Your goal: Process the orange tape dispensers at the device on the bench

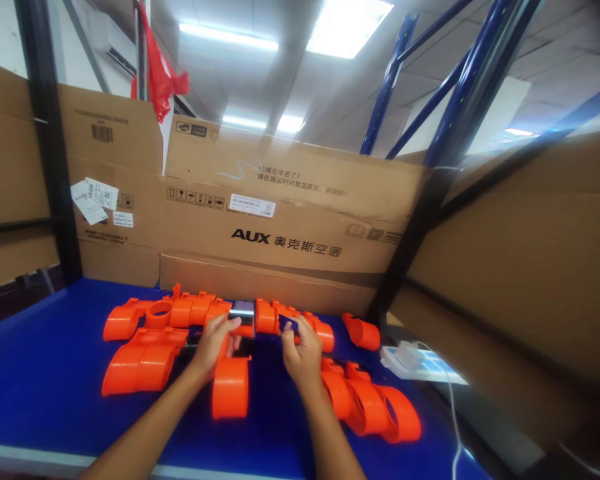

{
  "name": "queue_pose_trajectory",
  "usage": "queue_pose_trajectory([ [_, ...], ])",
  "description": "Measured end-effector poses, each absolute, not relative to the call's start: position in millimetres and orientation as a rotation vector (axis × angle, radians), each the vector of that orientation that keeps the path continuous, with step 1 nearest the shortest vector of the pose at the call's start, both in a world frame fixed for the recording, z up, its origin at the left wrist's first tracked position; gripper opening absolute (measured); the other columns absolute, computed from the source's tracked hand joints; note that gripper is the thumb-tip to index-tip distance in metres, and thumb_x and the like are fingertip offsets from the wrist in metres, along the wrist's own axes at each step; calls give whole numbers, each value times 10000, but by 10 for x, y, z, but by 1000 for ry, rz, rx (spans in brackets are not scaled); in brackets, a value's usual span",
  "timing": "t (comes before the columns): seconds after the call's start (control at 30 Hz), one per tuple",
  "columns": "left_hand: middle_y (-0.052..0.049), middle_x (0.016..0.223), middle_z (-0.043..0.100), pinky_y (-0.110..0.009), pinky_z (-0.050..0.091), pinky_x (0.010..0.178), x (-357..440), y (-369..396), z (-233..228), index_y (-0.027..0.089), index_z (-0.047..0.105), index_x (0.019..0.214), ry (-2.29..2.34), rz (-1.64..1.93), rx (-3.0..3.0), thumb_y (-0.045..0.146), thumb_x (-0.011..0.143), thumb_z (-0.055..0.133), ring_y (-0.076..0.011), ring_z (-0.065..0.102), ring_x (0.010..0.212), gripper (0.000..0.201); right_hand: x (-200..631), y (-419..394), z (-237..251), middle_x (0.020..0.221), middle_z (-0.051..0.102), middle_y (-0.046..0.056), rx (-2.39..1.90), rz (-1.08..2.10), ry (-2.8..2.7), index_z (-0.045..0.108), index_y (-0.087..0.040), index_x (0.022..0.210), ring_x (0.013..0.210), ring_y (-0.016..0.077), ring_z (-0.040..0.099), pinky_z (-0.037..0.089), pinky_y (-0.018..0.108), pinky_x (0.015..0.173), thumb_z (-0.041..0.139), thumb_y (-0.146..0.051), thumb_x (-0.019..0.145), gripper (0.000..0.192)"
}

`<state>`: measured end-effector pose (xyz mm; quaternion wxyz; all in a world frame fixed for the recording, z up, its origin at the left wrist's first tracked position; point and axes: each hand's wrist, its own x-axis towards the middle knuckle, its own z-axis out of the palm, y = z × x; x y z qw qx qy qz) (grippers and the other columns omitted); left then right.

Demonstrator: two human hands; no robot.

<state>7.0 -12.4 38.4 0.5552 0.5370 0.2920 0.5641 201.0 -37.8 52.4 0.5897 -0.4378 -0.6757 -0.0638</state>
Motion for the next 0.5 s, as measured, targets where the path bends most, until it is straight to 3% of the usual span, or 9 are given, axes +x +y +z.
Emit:
queue_pose_trajectory([
  [0.2, 4, 495, 575, -212, 293, 380, 81, -128, 379, 175, 580, 651, 708, 1346, 1275, 454, 788, 631, -87, 439, 356, 315, 2109, -205, 394, 789, 691, 53, -1142, -101, -1522, 655, -188, 880, 738, 214, 629, 489, 310, 645, 507, -234, 877, 155],
  [0.5, 14, 519, 587, -207, 289, 378, 96, -77, 283, 173, 591, 726, 754, 1309, 1325, 471, 791, 639, -84, 447, 359, 309, 2100, -178, 322, 896, 732, 86, -1162, -52, -1582, 687, -174, 904, 855, 245, 674, 537, 377, 774, 543, -155, 782, 190],
])
